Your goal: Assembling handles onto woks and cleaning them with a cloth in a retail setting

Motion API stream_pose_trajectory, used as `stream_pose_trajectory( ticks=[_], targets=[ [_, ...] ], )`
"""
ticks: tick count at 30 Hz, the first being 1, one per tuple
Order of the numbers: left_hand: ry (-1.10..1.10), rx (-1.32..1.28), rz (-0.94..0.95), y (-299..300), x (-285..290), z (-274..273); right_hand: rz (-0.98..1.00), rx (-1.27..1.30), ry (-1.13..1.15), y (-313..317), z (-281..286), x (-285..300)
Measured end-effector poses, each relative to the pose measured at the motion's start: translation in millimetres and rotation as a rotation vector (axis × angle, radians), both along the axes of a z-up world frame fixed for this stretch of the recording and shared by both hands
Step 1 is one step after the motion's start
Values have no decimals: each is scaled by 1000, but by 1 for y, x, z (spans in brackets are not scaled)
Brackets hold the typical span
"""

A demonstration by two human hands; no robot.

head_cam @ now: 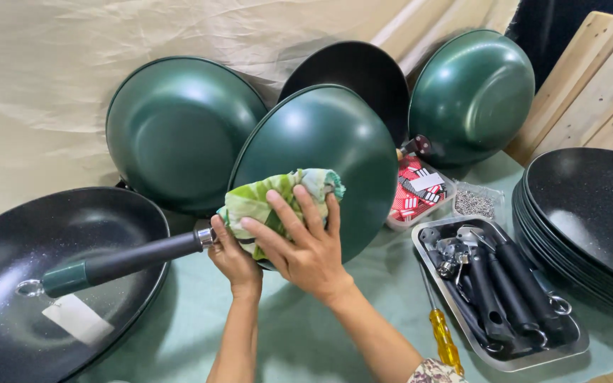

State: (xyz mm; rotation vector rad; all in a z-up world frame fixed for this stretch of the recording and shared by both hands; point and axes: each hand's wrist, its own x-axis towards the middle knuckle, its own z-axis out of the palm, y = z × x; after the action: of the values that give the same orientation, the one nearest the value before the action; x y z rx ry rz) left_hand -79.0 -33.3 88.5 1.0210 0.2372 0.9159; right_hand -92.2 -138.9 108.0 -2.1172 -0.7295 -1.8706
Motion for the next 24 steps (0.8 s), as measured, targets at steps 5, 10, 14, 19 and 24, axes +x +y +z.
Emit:
stream_pose_trajectory(
  ticks=[5,10,14,19,24],
  targets=[
    [7,18,-9,7,24,-41,146,240,126,-40,10,16],
    [25,-40,-4,8,23,-36,162,285,146,-20,-10,9],
    [34,-152,-9,1,12,-12,50,89,-51,13,-60,6],
    [16,-210,17,12,29,-35,27,101,-163,-3,-104,28],
    [109,-401,5,26,46,-51,119,342,250,-36,-105,29]
  ],
)
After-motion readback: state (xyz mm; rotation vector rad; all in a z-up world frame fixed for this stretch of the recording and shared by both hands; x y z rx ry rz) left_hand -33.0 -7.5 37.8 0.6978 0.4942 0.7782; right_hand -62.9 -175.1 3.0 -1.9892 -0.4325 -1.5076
